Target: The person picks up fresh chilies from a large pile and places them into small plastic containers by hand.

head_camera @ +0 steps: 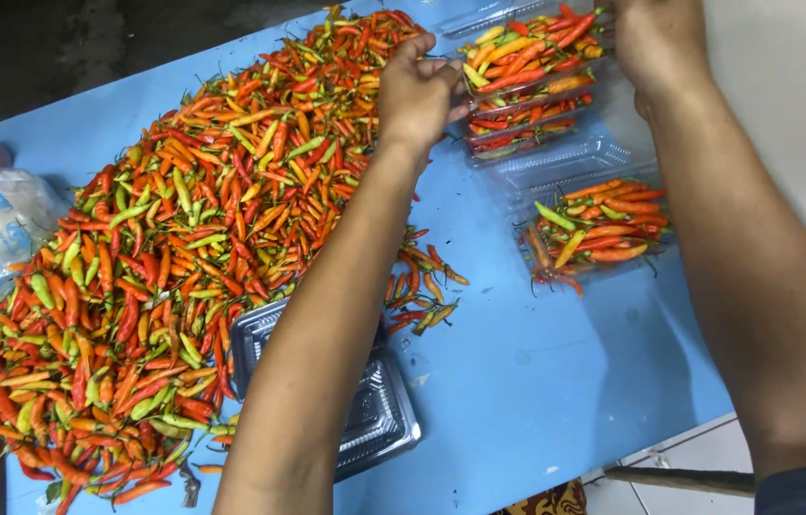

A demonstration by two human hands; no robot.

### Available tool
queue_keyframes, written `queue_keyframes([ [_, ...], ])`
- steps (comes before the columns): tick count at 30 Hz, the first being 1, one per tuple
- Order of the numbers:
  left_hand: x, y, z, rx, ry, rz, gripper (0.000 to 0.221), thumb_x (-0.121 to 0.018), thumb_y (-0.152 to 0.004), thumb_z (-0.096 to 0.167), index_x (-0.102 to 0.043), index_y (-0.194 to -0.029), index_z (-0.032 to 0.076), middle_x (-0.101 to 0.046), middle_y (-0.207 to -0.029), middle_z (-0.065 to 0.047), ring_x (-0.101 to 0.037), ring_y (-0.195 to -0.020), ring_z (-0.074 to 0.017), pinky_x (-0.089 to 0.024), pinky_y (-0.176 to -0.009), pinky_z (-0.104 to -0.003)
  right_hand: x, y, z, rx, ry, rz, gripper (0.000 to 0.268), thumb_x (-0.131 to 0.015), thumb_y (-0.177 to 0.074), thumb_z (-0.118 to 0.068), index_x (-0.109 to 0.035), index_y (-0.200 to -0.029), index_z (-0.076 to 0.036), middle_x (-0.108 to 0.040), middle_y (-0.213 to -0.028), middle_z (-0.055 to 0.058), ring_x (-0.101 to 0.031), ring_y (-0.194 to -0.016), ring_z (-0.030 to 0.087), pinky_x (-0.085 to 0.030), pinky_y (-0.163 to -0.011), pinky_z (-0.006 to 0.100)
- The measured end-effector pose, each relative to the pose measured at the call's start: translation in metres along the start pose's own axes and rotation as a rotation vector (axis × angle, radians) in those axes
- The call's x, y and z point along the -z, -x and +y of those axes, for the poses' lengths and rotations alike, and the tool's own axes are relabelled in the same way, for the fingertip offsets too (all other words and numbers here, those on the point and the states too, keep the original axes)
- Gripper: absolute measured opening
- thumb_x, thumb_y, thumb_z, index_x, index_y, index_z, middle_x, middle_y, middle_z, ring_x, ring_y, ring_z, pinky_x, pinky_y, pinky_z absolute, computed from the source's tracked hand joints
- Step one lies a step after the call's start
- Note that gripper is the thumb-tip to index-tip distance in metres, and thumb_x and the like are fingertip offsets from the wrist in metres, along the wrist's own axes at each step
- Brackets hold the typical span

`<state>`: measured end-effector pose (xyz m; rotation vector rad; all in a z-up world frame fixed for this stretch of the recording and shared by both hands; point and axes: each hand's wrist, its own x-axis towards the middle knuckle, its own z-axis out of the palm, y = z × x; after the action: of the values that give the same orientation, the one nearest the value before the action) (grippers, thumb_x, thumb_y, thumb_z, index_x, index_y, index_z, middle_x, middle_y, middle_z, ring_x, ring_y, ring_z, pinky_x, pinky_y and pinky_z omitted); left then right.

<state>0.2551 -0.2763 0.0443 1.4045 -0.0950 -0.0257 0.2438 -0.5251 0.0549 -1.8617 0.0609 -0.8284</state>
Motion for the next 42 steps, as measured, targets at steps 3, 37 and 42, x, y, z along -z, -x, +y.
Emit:
queue_keyframes([
  [3,-0.002,-0.007,-0.008,-0.032,0.008,0.019,0.052,-0.066,-0.091,0.011,-0.052,-0.140,0.003,-0.065,-0.084,-0.004,-0.068,-0.080,-0.0147,-0.070,-0.064,-0.039,0.000,0.007,0.000,-0.095,-0.027,-0.055,0.022,-0.063,-0.098,-0.021,-0.046,-0.086,-0.024,-0.046,-0.082,-0.010,-0.043,-0.080,0.002,-0.037,-0.068,0.028],
  [37,-0.009,-0.001,-0.006,-0.016,-0.037,0.080,0.079,-0.077,-0.074,0.035,-0.057,-0.141,-0.003,-0.071,-0.125,-0.017,-0.071,-0.115,-0.0242,-0.060,-0.096,-0.032,0.014,0.038,-0.042,-0.065,0.004,-0.300,0.064,-0.039,-0.102,-0.057,-0.061,-0.136,-0.008,-0.066,-0.138,0.007,-0.059,-0.130,0.016,-0.044,-0.104,0.030],
  [42,-0.003,0.006,-0.006,-0.029,-0.032,0.069,0.081,-0.077,-0.074,0.035,-0.054,-0.142,-0.004,-0.067,-0.135,-0.019,-0.066,-0.126,-0.0257,-0.053,-0.108,-0.032,0.017,0.039,-0.042,-0.095,0.047,-0.284,0.058,-0.035,-0.101,-0.060,-0.062,-0.126,-0.015,-0.067,-0.130,-0.001,-0.058,-0.123,0.011,-0.043,-0.100,0.028],
])
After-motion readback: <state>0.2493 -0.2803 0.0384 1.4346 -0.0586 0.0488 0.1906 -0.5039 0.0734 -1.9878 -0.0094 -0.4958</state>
